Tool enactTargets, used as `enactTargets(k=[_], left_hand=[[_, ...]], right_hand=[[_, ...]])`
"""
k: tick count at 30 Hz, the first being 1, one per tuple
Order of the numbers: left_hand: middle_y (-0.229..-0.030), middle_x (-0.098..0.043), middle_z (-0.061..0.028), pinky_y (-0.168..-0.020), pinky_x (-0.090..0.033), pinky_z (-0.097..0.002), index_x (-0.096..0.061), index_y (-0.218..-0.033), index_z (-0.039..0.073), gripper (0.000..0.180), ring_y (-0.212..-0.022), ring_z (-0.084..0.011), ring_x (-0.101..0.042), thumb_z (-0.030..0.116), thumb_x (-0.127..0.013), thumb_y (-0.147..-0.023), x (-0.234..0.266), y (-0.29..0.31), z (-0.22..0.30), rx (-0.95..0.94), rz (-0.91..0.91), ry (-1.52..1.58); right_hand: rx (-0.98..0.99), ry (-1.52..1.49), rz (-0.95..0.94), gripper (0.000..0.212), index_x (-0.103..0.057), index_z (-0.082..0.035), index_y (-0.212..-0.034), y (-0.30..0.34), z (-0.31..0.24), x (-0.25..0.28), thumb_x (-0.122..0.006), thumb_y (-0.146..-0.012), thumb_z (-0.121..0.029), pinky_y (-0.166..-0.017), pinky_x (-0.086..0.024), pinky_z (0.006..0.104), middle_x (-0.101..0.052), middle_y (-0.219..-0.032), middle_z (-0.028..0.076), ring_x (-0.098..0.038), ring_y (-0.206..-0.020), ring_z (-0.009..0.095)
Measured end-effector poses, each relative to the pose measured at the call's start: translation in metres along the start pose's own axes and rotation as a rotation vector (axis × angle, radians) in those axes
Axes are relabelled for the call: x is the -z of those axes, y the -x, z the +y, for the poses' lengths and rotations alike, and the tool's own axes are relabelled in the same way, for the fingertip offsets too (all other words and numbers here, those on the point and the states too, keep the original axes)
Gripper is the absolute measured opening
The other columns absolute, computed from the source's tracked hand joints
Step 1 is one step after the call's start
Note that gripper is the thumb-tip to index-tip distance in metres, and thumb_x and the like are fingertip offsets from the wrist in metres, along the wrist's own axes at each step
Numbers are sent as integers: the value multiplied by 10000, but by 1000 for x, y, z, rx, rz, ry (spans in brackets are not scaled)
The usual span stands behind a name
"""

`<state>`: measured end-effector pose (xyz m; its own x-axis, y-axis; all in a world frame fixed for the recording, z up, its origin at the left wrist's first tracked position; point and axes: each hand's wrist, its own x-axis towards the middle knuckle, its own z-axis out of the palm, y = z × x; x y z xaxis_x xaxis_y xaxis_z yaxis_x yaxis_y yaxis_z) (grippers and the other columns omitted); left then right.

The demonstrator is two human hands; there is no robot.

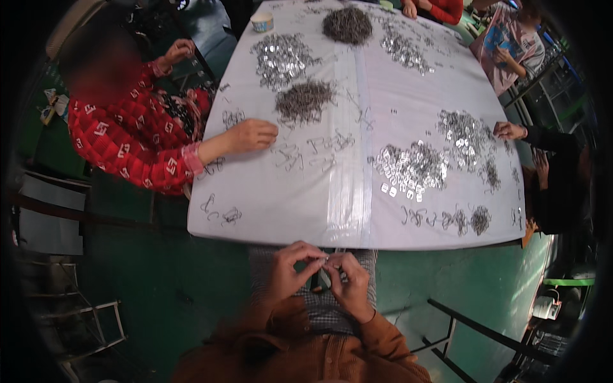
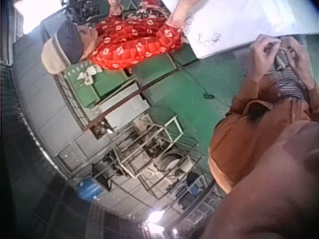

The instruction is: The person picks up metal clips from a table and sorts them by hand into specific areas on a paper sheet. They then hang some of the clips onto a vertical wire rack.

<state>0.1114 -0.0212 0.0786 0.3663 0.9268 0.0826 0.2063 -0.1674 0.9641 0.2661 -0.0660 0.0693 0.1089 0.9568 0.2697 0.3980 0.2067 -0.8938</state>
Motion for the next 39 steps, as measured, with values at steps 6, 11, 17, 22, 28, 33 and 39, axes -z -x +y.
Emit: enactTargets(k=[6,11,17,22,28,33,39], left_hand=[[-920,-689,-96,-750,-536,-240,-671,-961,-32,117,-846,-126,-667,-54,-648,-848,2,13,-3,69,49,66],[-881,-692,-96,-724,-534,-248,-686,-934,-21,123,-807,-133,-664,-64,-665,-821,6,19,-3,23,85,17],[-865,-693,-91,-730,-510,-260,-693,-903,-20,111,-799,-144,-651,-65,-674,-803,18,23,4,9,135,-43],[-926,-695,-90,-742,-503,-230,-678,-959,-31,118,-819,-111,-631,-40,-663,-842,12,24,6,-6,90,-60],[-956,-688,-91,-730,-494,-221,-675,-961,-17,117,-862,-110,-626,-46,-656,-849,6,31,4,3,113,-98],[-974,-680,-92,-729,-504,-233,-675,-973,-8,136,-898,-123,-625,-56,-642,-851,3,35,0,17,115,-58],[-929,-692,-81,-666,-522,-221,-673,-996,-26,145,-795,-98,-651,-28,-667,-851,-8,27,-7,107,152,159]], right_hand=[[2,-13,-2,153,-599,7,-867,8,4,-13,-661,-765,103,-648,-517,327,-632,-871,146,-648,-758,296],[-17,-57,-76,135,-611,4,-879,9,3,-14,-675,-775,64,-668,-516,326,-635,-884,141,-642,-772,289],[23,-98,33,90,-659,15,-904,-63,48,-14,-643,-856,-59,-681,-495,297,-647,-833,143,-633,-745,223],[185,521,-78,149,-642,-16,-898,-204,134,-64,-565,-794,-91,-741,-525,467,-640,-892,204,-635,-855,372],[312,750,-276,168,-655,-7,-901,-232,170,-91,-556,-798,-95,-731,-534,447,-666,-822,194,-653,-814,373],[391,347,-97,134,-659,4,-924,-134,73,-28,-574,-858,-76,-665,-498,362,-648,-801,139,-633,-748,280],[-331,-556,-99,38,-688,-28,-863,-15,9,15,-705,-830,-34,-631,-495,226,-646,-755,36,-606,-688,104]])
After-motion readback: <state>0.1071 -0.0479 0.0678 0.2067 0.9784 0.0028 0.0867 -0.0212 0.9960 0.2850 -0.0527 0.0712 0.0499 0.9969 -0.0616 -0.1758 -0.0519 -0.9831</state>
